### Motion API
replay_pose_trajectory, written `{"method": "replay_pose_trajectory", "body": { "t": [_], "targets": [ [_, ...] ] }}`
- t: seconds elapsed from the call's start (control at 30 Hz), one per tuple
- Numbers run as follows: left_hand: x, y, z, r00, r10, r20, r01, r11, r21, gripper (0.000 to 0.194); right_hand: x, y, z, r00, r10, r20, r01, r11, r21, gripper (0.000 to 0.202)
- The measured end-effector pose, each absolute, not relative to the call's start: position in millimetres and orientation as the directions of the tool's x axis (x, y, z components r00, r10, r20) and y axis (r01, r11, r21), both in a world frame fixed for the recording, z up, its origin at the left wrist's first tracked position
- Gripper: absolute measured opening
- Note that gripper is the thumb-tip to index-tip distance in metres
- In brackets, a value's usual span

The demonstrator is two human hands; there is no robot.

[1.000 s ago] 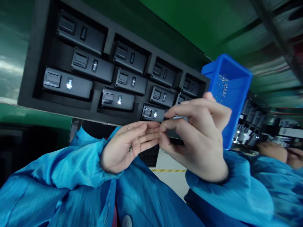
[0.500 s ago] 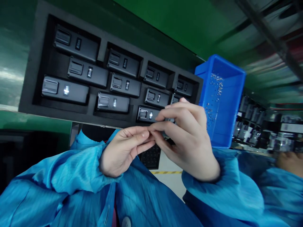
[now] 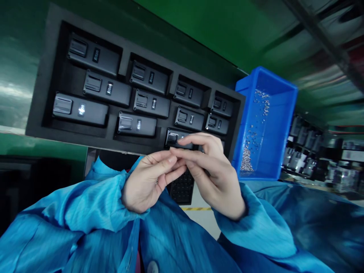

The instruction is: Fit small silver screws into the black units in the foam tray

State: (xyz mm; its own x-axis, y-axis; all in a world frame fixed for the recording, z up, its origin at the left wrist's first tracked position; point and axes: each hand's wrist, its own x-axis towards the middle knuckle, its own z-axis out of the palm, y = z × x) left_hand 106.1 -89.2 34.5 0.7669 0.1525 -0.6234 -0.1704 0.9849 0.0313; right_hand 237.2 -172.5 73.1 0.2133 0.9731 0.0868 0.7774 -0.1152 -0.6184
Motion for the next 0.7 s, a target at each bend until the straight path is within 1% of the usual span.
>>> {"method": "replay_pose_trajectory", "body": {
  "t": [0.07, 0.13, 0.23, 0.43, 0.5, 0.6, 0.7],
  "targets": [
    [106, -90, 35, 0.778, 0.158, -0.608, -0.173, 0.984, 0.034, 0.009, 238, -173, 76, 0.228, 0.973, 0.043, 0.727, -0.14, -0.673, 0.035],
    [106, -90, 36, 0.793, 0.159, -0.588, -0.163, 0.986, 0.047, 0.011, 239, -172, 80, 0.227, 0.974, 0.018, 0.706, -0.152, -0.692, 0.033],
    [106, -92, 37, 0.804, 0.139, -0.578, -0.132, 0.99, 0.054, 0.011, 240, -170, 86, 0.225, 0.974, -0.012, 0.702, -0.171, -0.691, 0.028],
    [109, -95, 37, 0.78, 0.071, -0.622, -0.07, 0.997, 0.027, 0.008, 251, -163, 102, 0.228, 0.969, -0.092, 0.68, -0.227, -0.697, 0.014],
    [110, -95, 37, 0.775, 0.055, -0.63, -0.04, 0.999, 0.038, 0.009, 257, -161, 106, 0.21, 0.965, -0.155, 0.681, -0.259, -0.685, 0.01],
    [112, -97, 38, 0.769, 0.034, -0.639, 0.018, 0.997, 0.075, 0.011, 265, -159, 112, 0.168, 0.955, -0.245, 0.704, -0.291, -0.648, 0.01],
    [115, -99, 39, 0.759, 0.011, -0.652, 0.057, 0.995, 0.082, 0.013, 270, -161, 114, 0.134, 0.95, -0.282, 0.746, -0.283, -0.603, 0.011]
  ]
}}
